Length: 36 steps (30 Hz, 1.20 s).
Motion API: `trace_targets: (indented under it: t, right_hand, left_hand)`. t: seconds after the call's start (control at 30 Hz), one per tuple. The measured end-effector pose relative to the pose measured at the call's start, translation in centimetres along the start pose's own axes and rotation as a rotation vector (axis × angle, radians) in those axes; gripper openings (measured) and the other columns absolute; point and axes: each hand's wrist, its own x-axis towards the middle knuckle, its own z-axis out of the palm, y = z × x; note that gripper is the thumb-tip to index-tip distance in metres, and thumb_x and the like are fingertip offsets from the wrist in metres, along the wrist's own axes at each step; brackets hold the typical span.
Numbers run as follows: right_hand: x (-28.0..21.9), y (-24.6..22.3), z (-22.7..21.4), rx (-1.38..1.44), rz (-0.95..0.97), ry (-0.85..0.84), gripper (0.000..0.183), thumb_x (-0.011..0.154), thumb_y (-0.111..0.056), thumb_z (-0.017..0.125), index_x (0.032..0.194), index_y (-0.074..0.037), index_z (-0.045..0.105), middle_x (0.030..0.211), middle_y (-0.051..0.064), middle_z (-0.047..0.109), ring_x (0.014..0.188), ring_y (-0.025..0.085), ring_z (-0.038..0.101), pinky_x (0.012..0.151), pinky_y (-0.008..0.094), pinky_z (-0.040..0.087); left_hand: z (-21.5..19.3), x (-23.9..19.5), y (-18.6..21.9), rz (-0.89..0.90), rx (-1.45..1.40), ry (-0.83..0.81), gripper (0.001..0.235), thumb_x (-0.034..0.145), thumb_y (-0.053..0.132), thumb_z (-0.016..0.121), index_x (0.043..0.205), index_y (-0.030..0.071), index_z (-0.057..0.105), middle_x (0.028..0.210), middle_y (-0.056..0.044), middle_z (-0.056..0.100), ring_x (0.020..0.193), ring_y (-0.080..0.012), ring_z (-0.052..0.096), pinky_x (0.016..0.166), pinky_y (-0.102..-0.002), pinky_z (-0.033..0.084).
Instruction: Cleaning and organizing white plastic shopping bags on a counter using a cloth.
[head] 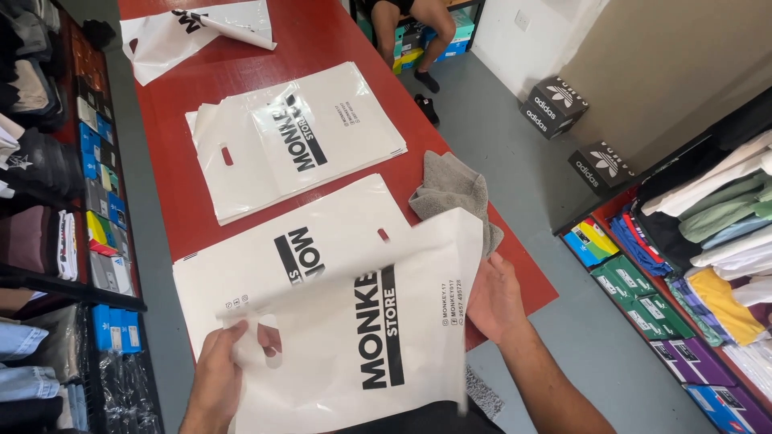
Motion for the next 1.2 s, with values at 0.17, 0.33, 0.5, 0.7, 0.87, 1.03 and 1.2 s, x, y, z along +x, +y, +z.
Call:
trace_targets:
  t: [0.17, 0.33, 0.5, 0.7, 0.87, 1.03, 1.2]
  right_hand:
    - [-0.8, -0.6, 3.5, -0.36, 0.157, 0.369, 0.056, 0.082, -0.014, 0.07, 0.135, -0.005, 0.054, 0.115, 0.022, 0.072, 0.094, 0.037, 0.07, 0.074, 0.049, 0.058]
    - [-1.1, -0.8, 3.9, -0.623, 0.088, 0.328, 0.044, 0.088, -0.005, 0.067, 0.132, 0.0, 0.067, 0.11, 0.02, 0.078, 0.088, 0.032, 0.075, 0.07, 0.043, 0.061]
    - [-2.0, -1.9, 4.2, -0.741, 0.162, 0.212, 0.032, 0.093, -0.006, 0.065, 0.124, 0.001, 0.07, 0.102, 0.019, 0.083, 0.08, 0.03, 0.078, 0.06, 0.04, 0.061]
    - [-3.1, -2.0, 4.3, -1.147, 0.332, 0.103, 0.043, 0.09, -0.008, 0.07, 0.133, -0.01, 0.067, 0.119, 0.007, 0.084, 0.093, 0.02, 0.083, 0.074, 0.032, 0.068]
    - [-2.2, -1.1, 0.4, -1.344, 0.142, -0.121, 0.066, 0.095, -0.018, 0.069, 0.157, -0.026, 0.048, 0.06, -0.005, 0.045, 0.052, 0.007, 0.045, 0.05, 0.024, 0.04]
    - [-0.4, -3.2, 2.9, -0.906, 0.167, -0.195, 0.069, 0.09, -0.009, 0.066, 0.155, -0.013, 0.043, 0.124, 0.014, 0.079, 0.093, 0.027, 0.083, 0.067, 0.039, 0.071]
    - [3.8, -5.9, 5.3, -0.814, 0.079, -0.296, 0.071, 0.09, -0.01, 0.068, 0.155, -0.01, 0.041, 0.111, 0.021, 0.081, 0.086, 0.032, 0.083, 0.062, 0.043, 0.071]
  left_hand:
    - [-0.7, 0.1, -0.6, -0.209, -0.097, 0.179, 0.056, 0.109, 0.025, 0.042, 0.066, -0.007, 0.059, 0.068, -0.029, 0.062, 0.076, -0.0376, 0.061, 0.084, -0.043, 0.047]
    - [-2.8, 0.1, -2.7, -0.264, -0.102, 0.232, 0.056, 0.113, 0.027, 0.043, 0.075, -0.01, 0.061, 0.073, -0.032, 0.063, 0.066, -0.0393, 0.057, 0.07, -0.044, 0.045]
    - [-2.1, -1.5, -1.4, -0.389, -0.217, 0.416, 0.046, 0.118, 0.023, 0.044, 0.096, -0.015, 0.058, 0.076, -0.033, 0.058, 0.06, -0.0384, 0.047, 0.066, -0.047, 0.04]
    - [-4.0, -1.6, -2.1, -0.494, 0.319, 0.401, 0.031, 0.1, 0.021, 0.068, 0.106, -0.009, 0.075, 0.091, -0.024, 0.078, 0.061, -0.036, 0.061, 0.069, -0.042, 0.05]
    - [-3.4, -2.1, -0.3, -0.397, 0.457, 0.354, 0.055, 0.097, 0.03, 0.062, 0.149, 0.015, 0.055, 0.08, -0.017, 0.079, 0.1, -0.0252, 0.062, 0.103, -0.035, 0.042]
    - [-1.9, -0.2, 3.4, -0.376, 0.504, 0.375, 0.055, 0.094, 0.025, 0.061, 0.147, 0.014, 0.051, 0.115, -0.012, 0.071, 0.12, -0.0278, 0.059, 0.109, -0.043, 0.041]
    - [0.4, 2.9, 8.0, -0.313, 0.509, 0.401, 0.058, 0.094, 0.017, 0.059, 0.15, 0.014, 0.046, 0.139, -0.01, 0.062, 0.13, -0.0286, 0.056, 0.111, -0.048, 0.042]
